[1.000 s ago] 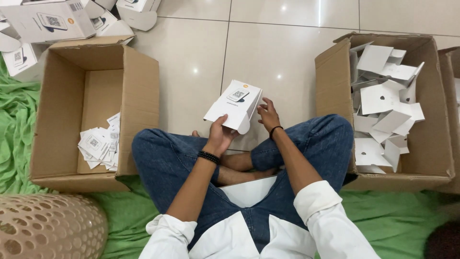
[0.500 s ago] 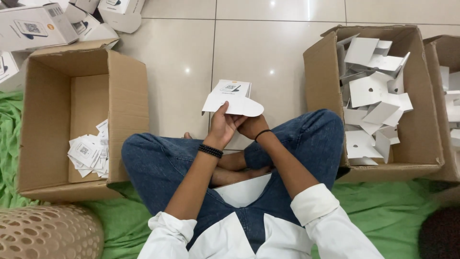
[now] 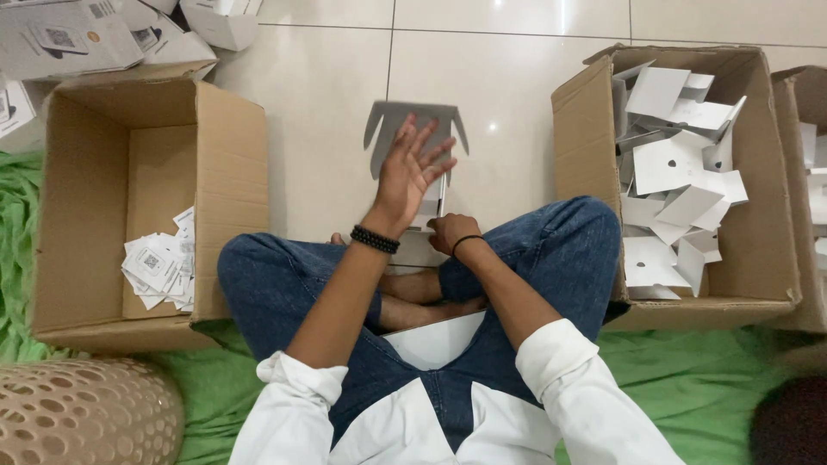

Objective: The person organizes and packs small white boxes and instruction cards into larger cardboard containers.

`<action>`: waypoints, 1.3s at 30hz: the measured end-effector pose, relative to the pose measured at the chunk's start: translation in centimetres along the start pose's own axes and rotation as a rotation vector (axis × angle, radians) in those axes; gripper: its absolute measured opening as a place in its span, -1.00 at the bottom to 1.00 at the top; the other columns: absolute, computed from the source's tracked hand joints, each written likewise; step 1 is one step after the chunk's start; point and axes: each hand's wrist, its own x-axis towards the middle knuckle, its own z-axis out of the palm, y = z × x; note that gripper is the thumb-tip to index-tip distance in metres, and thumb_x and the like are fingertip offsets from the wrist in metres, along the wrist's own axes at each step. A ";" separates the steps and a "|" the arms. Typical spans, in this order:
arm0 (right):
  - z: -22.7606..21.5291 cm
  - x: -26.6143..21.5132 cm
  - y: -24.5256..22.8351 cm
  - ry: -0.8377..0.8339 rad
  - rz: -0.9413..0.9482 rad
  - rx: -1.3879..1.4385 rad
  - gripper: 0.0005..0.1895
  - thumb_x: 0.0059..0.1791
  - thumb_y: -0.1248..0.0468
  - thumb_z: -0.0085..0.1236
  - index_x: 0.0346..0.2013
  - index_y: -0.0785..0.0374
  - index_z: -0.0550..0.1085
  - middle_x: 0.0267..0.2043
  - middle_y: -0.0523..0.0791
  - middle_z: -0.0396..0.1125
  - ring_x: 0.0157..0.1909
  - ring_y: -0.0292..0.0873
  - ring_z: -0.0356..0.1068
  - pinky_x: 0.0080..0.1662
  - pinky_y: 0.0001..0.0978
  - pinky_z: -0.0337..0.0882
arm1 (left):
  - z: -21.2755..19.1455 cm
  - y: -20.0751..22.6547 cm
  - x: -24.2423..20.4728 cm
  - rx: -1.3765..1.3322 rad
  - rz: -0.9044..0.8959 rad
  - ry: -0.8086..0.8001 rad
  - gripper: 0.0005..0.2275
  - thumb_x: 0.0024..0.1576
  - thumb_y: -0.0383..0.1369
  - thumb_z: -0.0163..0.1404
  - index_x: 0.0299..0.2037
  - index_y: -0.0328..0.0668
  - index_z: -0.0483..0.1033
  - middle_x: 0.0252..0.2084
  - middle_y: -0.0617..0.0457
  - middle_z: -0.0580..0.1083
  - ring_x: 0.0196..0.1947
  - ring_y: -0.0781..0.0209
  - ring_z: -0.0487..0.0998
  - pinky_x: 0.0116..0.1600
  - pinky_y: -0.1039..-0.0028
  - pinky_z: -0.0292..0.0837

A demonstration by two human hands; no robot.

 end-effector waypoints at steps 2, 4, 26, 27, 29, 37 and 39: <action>0.3 0.0 0.2 0.011 -0.033 0.014 -0.62 0.00 0.02 0.06 0.09 -0.07 0.52 -0.07 0.01 0.50 -0.03 0.09 0.51 -0.03 -0.01 0.52 | -0.6 0.8 1.2 0.084 0.065 -0.033 -0.50 0.25 -0.11 -0.13 0.35 -0.06 0.09 0.28 -0.02 0.35 0.20 -0.01 0.49 0.24 0.15 0.47; 0.1 -0.1 0.3 -0.009 -0.051 0.019 -0.63 0.02 0.01 0.05 0.10 -0.08 0.53 -0.04 0.01 0.49 -0.01 0.09 0.50 0.01 -0.02 0.50 | -1.9 0.9 2.3 0.402 0.159 -0.022 -0.51 0.27 -0.12 -0.11 0.37 -0.11 0.14 0.31 -0.01 0.37 0.24 0.06 0.48 0.24 0.25 0.49; -3.8 -0.1 0.5 0.210 0.071 0.338 -0.15 -0.02 -0.04 0.17 0.47 0.12 0.08 0.30 0.05 0.19 0.23 0.09 0.31 0.14 -0.03 0.41 | -17.5 -11.0 0.0 1.545 0.210 0.322 -0.54 0.18 -0.32 0.03 0.28 -0.32 0.33 0.32 -0.19 0.29 0.27 -0.19 0.32 0.28 0.15 0.30; -3.7 0.0 0.6 0.224 0.061 0.355 -0.15 -0.03 -0.03 0.18 0.47 0.13 0.09 0.30 0.06 0.19 0.22 0.10 0.32 0.13 -0.04 0.41 | -17.5 -11.1 0.0 1.545 0.222 0.319 -0.53 0.18 -0.31 0.04 0.29 -0.35 0.32 0.33 -0.19 0.27 0.28 -0.19 0.31 0.28 0.16 0.31; -3.5 0.2 0.7 0.234 0.047 0.371 -0.15 -0.03 -0.02 0.19 0.47 0.13 0.09 0.29 0.06 0.19 0.21 0.10 0.32 0.13 -0.04 0.42 | -17.9 -11.3 0.1 1.545 0.232 0.322 -0.51 0.18 -0.31 0.06 0.29 -0.37 0.30 0.34 -0.20 0.26 0.29 -0.19 0.30 0.28 0.17 0.32; -5.1 -0.9 0.6 0.218 0.070 0.369 -0.28 -0.01 0.03 0.19 0.40 0.10 0.22 0.19 0.02 0.30 0.09 0.09 0.41 0.10 -0.02 0.43 | -16.3 -9.2 -0.6 1.383 -0.004 0.412 -0.73 0.23 -0.24 0.02 0.06 -0.16 0.52 0.20 -0.01 0.43 0.07 0.05 0.56 0.19 0.24 0.47; -4.9 -1.1 0.3 0.220 0.079 0.317 -0.31 -0.02 0.04 0.20 0.38 0.08 0.25 0.22 -0.01 0.28 0.16 0.07 0.37 0.11 -0.02 0.43 | -16.1 -8.9 -1.1 1.483 0.035 0.393 -0.80 0.19 -0.26 0.07 -0.06 -0.13 0.56 0.14 -0.01 0.43 0.10 0.03 0.51 0.15 0.22 0.46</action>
